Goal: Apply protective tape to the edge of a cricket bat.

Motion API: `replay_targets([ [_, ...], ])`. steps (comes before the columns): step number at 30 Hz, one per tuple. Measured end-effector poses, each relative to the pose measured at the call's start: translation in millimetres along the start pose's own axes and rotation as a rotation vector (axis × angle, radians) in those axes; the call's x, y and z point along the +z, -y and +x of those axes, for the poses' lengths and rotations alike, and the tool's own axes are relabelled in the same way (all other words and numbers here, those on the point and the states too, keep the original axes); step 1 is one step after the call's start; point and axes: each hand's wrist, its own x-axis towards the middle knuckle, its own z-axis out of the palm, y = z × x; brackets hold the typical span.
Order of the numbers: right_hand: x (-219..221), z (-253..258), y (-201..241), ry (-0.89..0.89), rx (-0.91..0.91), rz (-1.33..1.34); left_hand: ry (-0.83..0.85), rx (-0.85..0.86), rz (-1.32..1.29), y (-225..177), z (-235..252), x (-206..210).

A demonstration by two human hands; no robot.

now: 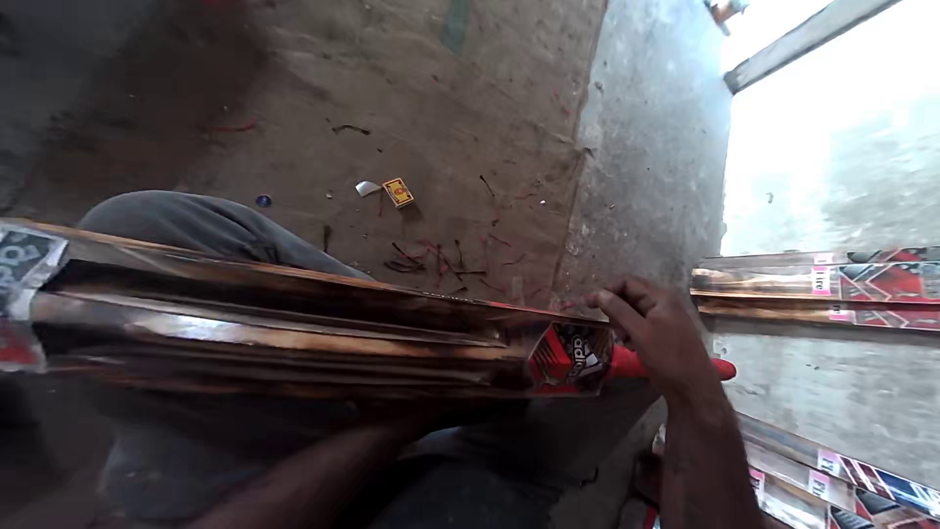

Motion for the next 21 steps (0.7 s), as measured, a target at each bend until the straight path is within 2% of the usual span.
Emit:
replay_targets([
  [2, 14, -28, -8, -0.101, -0.033, 0.042, -0.118, 0.216, -0.15, 3, 1, 5],
  [4, 35, -55, -17, -0.197, -0.073, 0.071, -0.009, 0.217, -0.26, -7, 9, 8],
  [6, 59, -80, -25, -0.284, -0.157, -0.011, 0.021, 0.168, -0.165, -10, 17, 15],
  [8, 82, -102, -27, -0.331, -0.188, -0.128, -0.065, 0.166, -0.109, 2, 22, 28],
  [10, 102, -117, -28, -0.337, -0.213, -0.262, -0.084, 0.2, -0.073, 7, 22, 37],
  [12, 116, -126, -34, -0.32, -0.278, -0.309, -0.009, 0.328, -0.005, 4, 7, 31],
  [15, 119, -131, -51, -0.166, -0.403, -0.302, 0.018, 0.41, 0.124, -13, -19, 21],
  [16, 120, -130, -59, -0.133, -0.44, -0.314, -0.032, 0.433, 0.188, -18, -28, 20],
  [19, 124, -123, -75, -0.117, -0.511, -0.331, -0.354, 0.598, 0.395, -22, -47, 24],
  [21, 124, -119, -78, -0.105, -0.572, -0.286, -0.499, 0.69, 0.466, -26, -56, 22],
])
